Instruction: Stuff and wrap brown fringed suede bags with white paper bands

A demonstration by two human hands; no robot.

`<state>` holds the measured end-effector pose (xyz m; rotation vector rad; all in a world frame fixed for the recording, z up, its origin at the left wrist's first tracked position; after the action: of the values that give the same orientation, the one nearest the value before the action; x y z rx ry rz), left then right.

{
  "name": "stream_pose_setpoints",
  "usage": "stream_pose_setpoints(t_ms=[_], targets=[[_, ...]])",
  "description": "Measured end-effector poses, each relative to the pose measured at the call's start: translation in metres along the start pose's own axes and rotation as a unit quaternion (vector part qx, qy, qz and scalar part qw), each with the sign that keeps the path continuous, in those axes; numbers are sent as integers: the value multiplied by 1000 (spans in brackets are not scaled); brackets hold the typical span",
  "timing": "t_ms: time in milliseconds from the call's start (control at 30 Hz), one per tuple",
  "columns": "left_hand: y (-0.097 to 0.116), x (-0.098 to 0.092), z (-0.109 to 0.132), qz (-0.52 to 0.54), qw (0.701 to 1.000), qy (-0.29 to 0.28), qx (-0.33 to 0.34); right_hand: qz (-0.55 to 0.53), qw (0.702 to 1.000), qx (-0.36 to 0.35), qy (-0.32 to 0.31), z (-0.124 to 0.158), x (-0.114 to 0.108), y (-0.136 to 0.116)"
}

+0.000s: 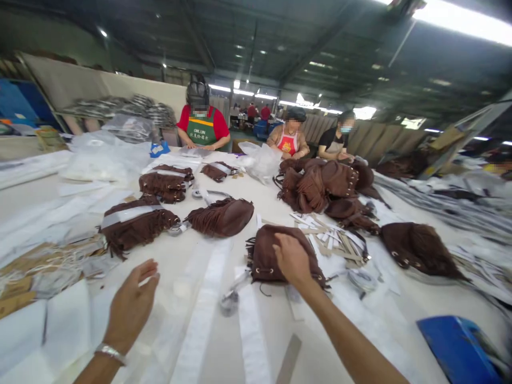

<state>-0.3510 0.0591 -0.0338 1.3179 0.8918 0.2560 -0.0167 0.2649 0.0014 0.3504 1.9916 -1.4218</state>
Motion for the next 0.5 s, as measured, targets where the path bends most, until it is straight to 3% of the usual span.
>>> stream_pose_setpoints(t_ms=[67, 133, 200, 300, 400, 500], targets=[[19, 39, 22, 12, 994, -109, 18, 41, 997, 59, 29, -5, -42, 39], [37, 86, 37, -31, 982, -181, 47, 110, 979, 173, -14, -8, -62, 74], [53, 133, 43, -115, 962, -233, 88, 131, 960, 243, -50, -9, -69, 97], [72, 188, 45, -183, 938, -270, 119, 82, 955, 275, -73, -13, -69, 115], [86, 219, 45, -246, 917, -283, 137, -10, 955, 282, -95, -27, -71, 118], [97, 227, 53, -284, 904, -277, 158, -117, 954, 257, -97, -44, -80, 106]])
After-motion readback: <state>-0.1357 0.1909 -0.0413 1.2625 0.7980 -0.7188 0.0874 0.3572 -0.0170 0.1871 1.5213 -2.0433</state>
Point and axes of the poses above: each hand's wrist, its own z-axis away from the middle knuckle, its own x-axis out of the palm, y = z × x, the point moved 2 cm from there along -z, towards the middle knuckle, and after that the axes turned 7 degrees about -y, right-handed, at the moved point
